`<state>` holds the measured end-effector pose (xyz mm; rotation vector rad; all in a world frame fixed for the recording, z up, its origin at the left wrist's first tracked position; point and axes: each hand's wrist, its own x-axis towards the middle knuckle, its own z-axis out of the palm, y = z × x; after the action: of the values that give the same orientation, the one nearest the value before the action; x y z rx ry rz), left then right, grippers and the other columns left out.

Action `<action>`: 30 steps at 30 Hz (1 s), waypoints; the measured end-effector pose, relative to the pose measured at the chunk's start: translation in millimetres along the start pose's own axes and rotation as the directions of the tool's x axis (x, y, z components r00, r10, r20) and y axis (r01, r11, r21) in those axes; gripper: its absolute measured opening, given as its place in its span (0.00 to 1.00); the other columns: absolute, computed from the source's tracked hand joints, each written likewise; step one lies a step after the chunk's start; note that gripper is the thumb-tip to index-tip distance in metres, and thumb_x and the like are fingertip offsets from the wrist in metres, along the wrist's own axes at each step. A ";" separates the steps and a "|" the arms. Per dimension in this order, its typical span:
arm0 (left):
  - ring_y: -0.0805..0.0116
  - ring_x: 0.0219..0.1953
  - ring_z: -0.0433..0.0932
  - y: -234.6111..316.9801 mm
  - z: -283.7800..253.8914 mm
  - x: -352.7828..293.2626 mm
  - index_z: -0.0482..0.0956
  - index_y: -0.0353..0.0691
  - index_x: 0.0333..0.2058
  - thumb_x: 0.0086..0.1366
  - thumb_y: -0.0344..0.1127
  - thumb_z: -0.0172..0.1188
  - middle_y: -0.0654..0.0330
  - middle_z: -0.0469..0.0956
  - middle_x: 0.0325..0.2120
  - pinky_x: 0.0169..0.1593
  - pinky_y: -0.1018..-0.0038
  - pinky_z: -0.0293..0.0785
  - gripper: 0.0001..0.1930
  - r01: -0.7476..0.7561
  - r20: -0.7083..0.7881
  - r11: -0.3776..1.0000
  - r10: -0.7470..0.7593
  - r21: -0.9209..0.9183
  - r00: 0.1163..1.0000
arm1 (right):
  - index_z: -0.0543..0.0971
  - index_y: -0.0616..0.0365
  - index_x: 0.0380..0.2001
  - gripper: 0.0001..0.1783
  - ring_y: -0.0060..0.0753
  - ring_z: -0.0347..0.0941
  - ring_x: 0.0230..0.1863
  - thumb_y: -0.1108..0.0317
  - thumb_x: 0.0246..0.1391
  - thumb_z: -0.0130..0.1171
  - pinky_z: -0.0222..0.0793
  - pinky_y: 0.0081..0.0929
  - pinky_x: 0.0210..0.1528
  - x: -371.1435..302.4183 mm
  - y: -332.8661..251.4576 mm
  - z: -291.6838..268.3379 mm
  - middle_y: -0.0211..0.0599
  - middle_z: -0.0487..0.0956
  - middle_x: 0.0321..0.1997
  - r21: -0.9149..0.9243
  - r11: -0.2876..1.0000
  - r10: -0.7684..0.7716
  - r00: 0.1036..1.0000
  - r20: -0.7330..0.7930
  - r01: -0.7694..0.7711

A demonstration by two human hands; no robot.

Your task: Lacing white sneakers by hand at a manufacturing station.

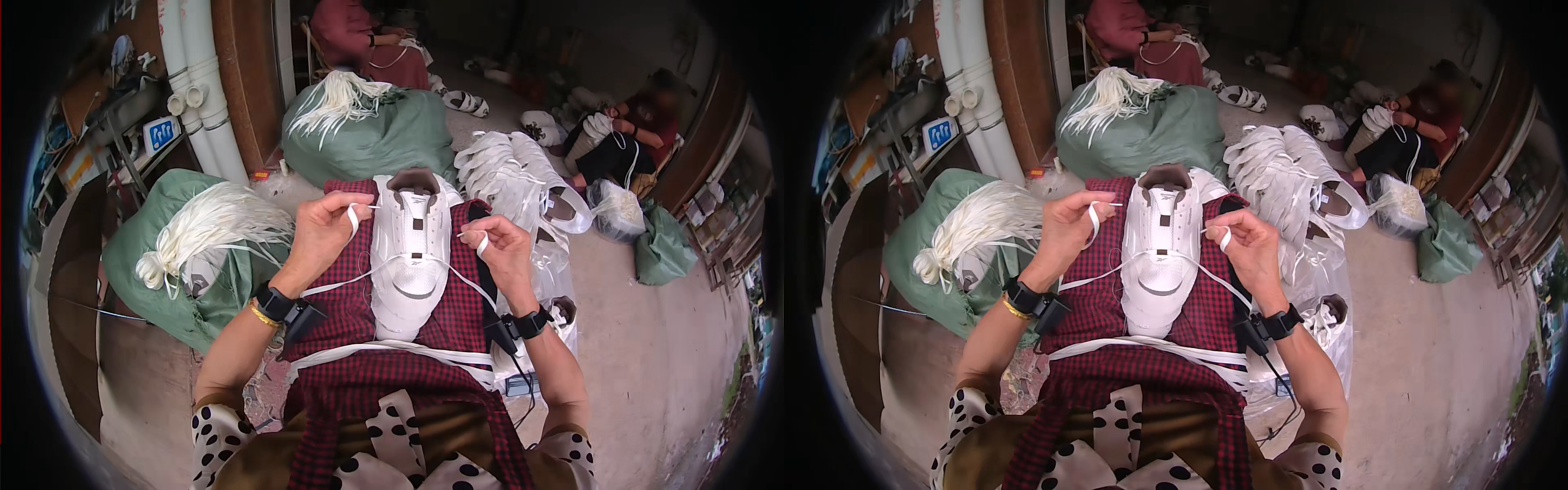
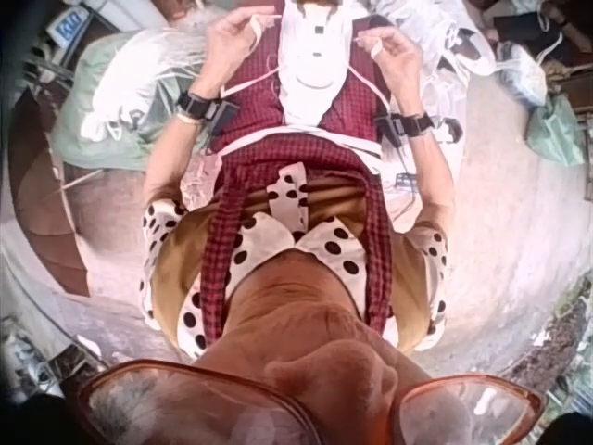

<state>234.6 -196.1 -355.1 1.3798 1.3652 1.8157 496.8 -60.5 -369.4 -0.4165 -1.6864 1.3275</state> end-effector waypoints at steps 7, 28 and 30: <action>0.79 0.38 0.78 -45.8 31.9 -20.5 0.84 0.33 0.43 0.68 0.24 0.60 0.64 0.82 0.36 0.44 0.81 0.74 0.07 0.103 0.122 0.990 -0.114 0.098 0.986 | 0.78 0.63 0.31 0.04 0.12 0.76 0.31 0.77 0.56 0.65 0.73 0.15 0.36 -6.5 31.0 15.8 0.27 0.82 0.31 -0.124 0.981 0.162 0.979 0.122 -0.146; 0.88 0.27 0.72 -34.2 38.5 -39.9 0.81 0.35 0.37 0.65 0.24 0.63 0.68 0.80 0.27 0.30 0.87 0.68 0.03 -0.017 -0.028 0.988 0.022 0.150 0.999 | 0.82 0.62 0.30 0.07 0.11 0.71 0.26 0.72 0.51 0.70 0.69 0.14 0.29 10.0 24.9 22.2 0.25 0.79 0.25 -0.290 0.937 0.261 0.942 0.210 -0.195; 0.88 0.27 0.71 -34.0 41.8 -40.1 0.81 0.35 0.35 0.64 0.22 0.63 0.69 0.78 0.26 0.30 0.86 0.68 0.03 -0.009 -0.046 0.989 0.015 0.147 0.999 | 0.81 0.63 0.30 0.07 0.11 0.72 0.26 0.73 0.51 0.69 0.69 0.14 0.30 10.5 23.4 22.4 0.25 0.79 0.25 -0.272 0.937 0.279 0.937 0.211 -0.218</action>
<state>281.4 -198.3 -403.3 1.4290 1.5450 1.7971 466.9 -57.4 -385.5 -0.6511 -2.0722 1.4023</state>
